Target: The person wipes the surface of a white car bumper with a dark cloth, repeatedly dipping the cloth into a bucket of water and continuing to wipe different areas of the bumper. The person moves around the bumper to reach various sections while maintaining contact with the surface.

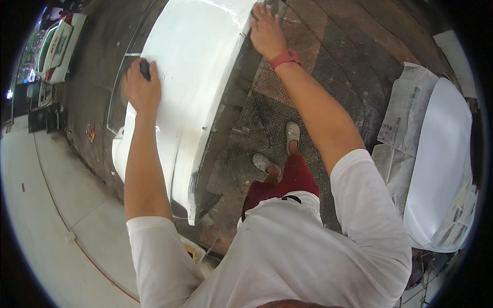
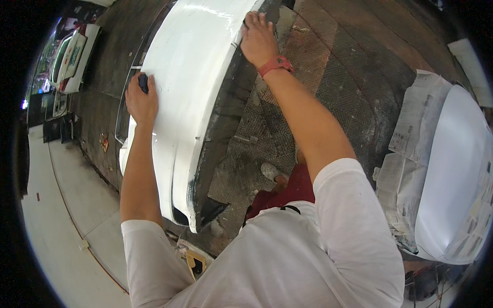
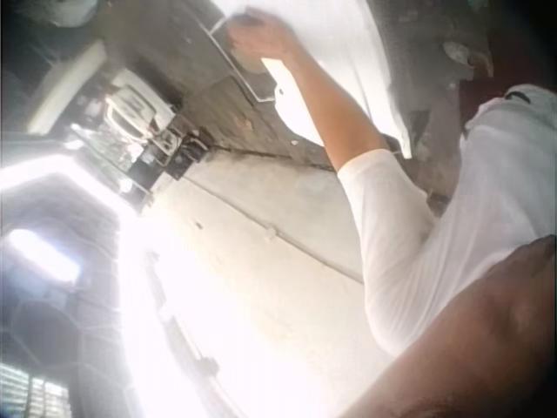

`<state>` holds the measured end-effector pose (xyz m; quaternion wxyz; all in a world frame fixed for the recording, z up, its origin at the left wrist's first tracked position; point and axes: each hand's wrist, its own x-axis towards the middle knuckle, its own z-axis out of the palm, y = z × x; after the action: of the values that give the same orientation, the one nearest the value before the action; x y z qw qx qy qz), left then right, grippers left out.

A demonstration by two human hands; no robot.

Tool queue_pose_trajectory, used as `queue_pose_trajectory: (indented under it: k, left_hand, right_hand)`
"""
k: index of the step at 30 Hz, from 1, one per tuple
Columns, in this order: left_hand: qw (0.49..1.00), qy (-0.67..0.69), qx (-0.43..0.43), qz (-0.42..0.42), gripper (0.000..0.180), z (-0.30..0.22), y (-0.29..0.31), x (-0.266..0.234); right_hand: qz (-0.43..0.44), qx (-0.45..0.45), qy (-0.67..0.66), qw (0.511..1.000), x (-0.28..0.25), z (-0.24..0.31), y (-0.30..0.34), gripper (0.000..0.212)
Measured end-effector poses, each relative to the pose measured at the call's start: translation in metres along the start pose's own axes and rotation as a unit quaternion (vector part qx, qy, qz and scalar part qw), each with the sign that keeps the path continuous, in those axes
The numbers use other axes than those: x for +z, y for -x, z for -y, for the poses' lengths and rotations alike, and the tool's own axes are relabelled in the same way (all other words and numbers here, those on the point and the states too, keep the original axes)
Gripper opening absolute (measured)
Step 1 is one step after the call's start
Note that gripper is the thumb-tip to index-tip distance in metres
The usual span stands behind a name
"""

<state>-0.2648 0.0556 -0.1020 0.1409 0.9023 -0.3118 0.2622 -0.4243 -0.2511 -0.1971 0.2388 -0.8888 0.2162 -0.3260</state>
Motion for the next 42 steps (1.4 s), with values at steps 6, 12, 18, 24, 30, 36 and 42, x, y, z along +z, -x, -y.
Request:
queue_pose_trajectory:
  k: [6, 12, 18, 24, 30, 36, 42]
  left_hand:
    - [1.000, -0.006, -0.019, 0.011, 0.034, 0.008, 0.015, -0.004]
    - [1.000, 0.012, -0.010, 0.020, 0.035, -0.008, -0.003, -0.008]
    - [0.999, -0.001, -0.025, 0.032, 0.034, 0.004, 0.011, -0.008]
    - [0.987, -0.140, -0.073, 0.001, 0.038, -0.028, 0.005, -0.016]
    - [0.995, -0.067, -0.072, -0.033, 0.034, -0.010, 0.001, 0.002]
    - [0.995, -0.009, -0.100, -0.018, 0.020, -0.013, 0.004, -0.003]
    - [0.977, 0.209, -0.008, 0.036, 0.020, -0.104, -0.046, -0.005]
  right_hand:
    - [0.133, -0.060, -0.160, 0.976, -0.013, 0.114, 0.126, 0.062]
    - [0.013, -0.023, -0.057, 0.998, -0.005, -0.027, -0.053, 0.051]
    - [0.144, -0.020, -0.101, 0.984, -0.025, 0.028, -0.003, 0.053]
    - [0.172, -0.105, -0.018, 0.979, -0.032, -0.009, -0.020, 0.056]
    - [0.041, -0.033, -0.016, 0.998, -0.003, -0.052, -0.085, 0.052]
    - [0.191, -0.125, -0.100, 0.968, -0.039, 0.011, 0.020, 0.064]
    - [0.092, -0.009, -0.011, 0.996, -0.018, -0.075, -0.101, 0.057]
